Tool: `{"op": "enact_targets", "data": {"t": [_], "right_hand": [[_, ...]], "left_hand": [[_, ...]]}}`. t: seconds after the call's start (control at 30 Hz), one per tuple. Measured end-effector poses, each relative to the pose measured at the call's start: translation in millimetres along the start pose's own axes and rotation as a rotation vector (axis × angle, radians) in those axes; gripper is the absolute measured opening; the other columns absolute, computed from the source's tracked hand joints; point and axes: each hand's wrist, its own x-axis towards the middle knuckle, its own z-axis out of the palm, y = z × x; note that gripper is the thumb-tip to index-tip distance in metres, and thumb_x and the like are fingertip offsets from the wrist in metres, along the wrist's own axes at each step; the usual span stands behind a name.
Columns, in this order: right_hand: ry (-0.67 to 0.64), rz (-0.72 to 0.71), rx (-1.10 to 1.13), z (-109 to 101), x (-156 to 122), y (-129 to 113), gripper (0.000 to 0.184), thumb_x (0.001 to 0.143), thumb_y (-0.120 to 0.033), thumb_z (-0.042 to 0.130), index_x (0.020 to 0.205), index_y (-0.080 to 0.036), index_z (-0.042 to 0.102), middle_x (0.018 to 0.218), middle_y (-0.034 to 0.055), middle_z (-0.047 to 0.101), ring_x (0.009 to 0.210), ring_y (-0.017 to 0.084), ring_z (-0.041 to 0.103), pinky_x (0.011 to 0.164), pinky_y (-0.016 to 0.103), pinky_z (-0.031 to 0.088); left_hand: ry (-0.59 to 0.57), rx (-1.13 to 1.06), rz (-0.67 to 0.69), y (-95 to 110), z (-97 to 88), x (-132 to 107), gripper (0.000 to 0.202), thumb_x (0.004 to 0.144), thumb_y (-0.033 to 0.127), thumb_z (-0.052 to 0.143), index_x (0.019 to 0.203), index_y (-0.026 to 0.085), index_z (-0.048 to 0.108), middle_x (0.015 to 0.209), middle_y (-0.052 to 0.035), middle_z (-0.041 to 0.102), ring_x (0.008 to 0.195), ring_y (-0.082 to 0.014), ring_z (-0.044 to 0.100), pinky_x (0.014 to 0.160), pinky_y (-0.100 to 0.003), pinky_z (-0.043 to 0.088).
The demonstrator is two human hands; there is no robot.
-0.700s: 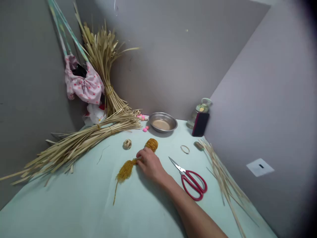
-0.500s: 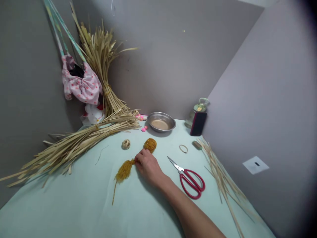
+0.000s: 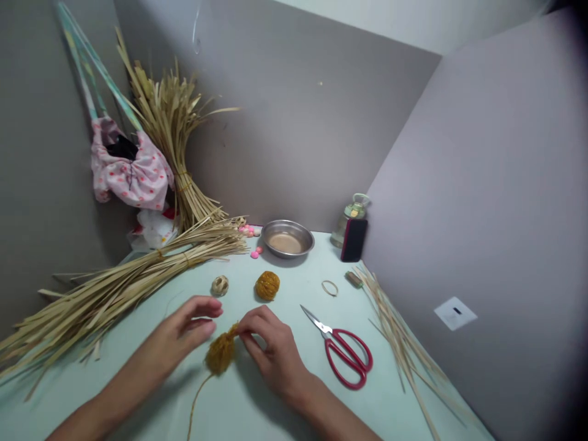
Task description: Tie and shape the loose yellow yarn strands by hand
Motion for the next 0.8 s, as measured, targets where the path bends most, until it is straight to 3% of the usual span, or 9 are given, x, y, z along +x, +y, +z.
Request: {"op": "enact_targets", "data": {"t": [0.13,0.23,0.33,0.47,0.53,0.63,0.7,0.8], "right_hand": [[0.066,0.075,0.139,-2.4,1.7,3.9,0.018,0.085,-0.006,0.059,0.09,-0.021,0.067,0.092,0.0033,0.061,0.087,0.015,0.061,0.079,0.025,0.049],[0.098,0.118,0.185,-1.5,2.9,7.8,0.016,0.083,-0.005,0.061,0.087,-0.02,0.066,0.089,0.0028,0.06,0.084,0.015,0.06,0.078,0.026,0.049],[0.135,0.156,0.243,0.3,3.2,11.2,0.015,0.08,-0.005,0.062,0.084,-0.019,0.066,0.091,0.0037,0.061,0.083,0.015,0.06,0.077,0.026,0.05],[0.15,0.199,0.281,3.1,4.3,13.3,0.019,0.076,-0.004,0.065,0.086,-0.02,0.065,0.096,0.0044,0.063,0.09,0.017,0.061,0.083,0.029,0.049],[0.148,0.283,0.318,5.0,5.3,12.8,0.033,0.07,-0.008,0.073,0.098,-0.021,0.063,0.103,0.0049,0.062,0.095,0.019,0.059,0.085,0.031,0.049],[0.122,0.465,0.458,8.5,7.2,9.9,0.056,0.062,-0.019,0.083,0.111,-0.023,0.057,0.11,0.0048,0.061,0.086,0.017,0.058,0.077,0.029,0.049],[0.1,0.529,0.569,10.7,8.7,7.7,0.05,0.063,-0.023,0.083,0.107,-0.022,0.058,0.1,0.0023,0.063,0.075,0.014,0.055,0.069,0.026,0.046],[0.096,0.56,0.67,13.4,10.8,6.3,0.028,0.069,-0.03,0.078,0.086,-0.017,0.062,0.072,-0.002,0.059,0.064,0.012,0.05,0.061,0.024,0.04]], "left_hand": [[-0.225,0.135,0.011,-17.7,28.7,30.4,0.021,0.068,0.033,0.083,0.082,0.02,0.074,0.086,-0.0065,0.072,0.085,-0.0278,0.066,0.075,-0.03,0.051],[-0.309,0.149,-0.011,-29.0,34.3,34.4,0.02,0.072,0.036,0.08,0.072,0.018,0.07,0.071,-0.0026,0.066,0.07,-0.0215,0.06,0.066,-0.026,0.046],[-0.29,0.117,-0.048,-35.6,31.4,31.2,0.022,0.081,0.04,0.071,0.072,0.02,0.065,0.069,0.0014,0.059,0.068,-0.0174,0.053,0.064,-0.024,0.042],[-0.212,-0.039,-0.167,-38.6,29.8,22.1,0.02,0.084,0.042,0.067,0.08,0.023,0.064,0.077,0.0022,0.061,0.079,-0.0186,0.053,0.071,-0.025,0.044],[-0.175,-0.109,-0.202,-39.5,31.2,18.8,0.021,0.081,0.043,0.071,0.081,0.023,0.064,0.078,0.0024,0.062,0.079,-0.019,0.054,0.071,-0.025,0.046],[-0.147,-0.152,-0.23,-41.4,33.6,17.7,0.023,0.075,0.043,0.076,0.08,0.022,0.067,0.077,0.0016,0.066,0.079,-0.0204,0.058,0.072,-0.026,0.048],[-0.148,-0.15,-0.232,-42.7,34.4,18.4,0.024,0.072,0.042,0.079,0.082,0.022,0.07,0.08,0.0005,0.069,0.083,-0.0224,0.061,0.076,-0.028,0.049],[-0.137,-0.158,-0.24,-43.8,34.2,18.3,0.026,0.069,0.043,0.082,0.082,0.022,0.073,0.08,0.0003,0.07,0.086,-0.0228,0.061,0.079,-0.027,0.05]]}}
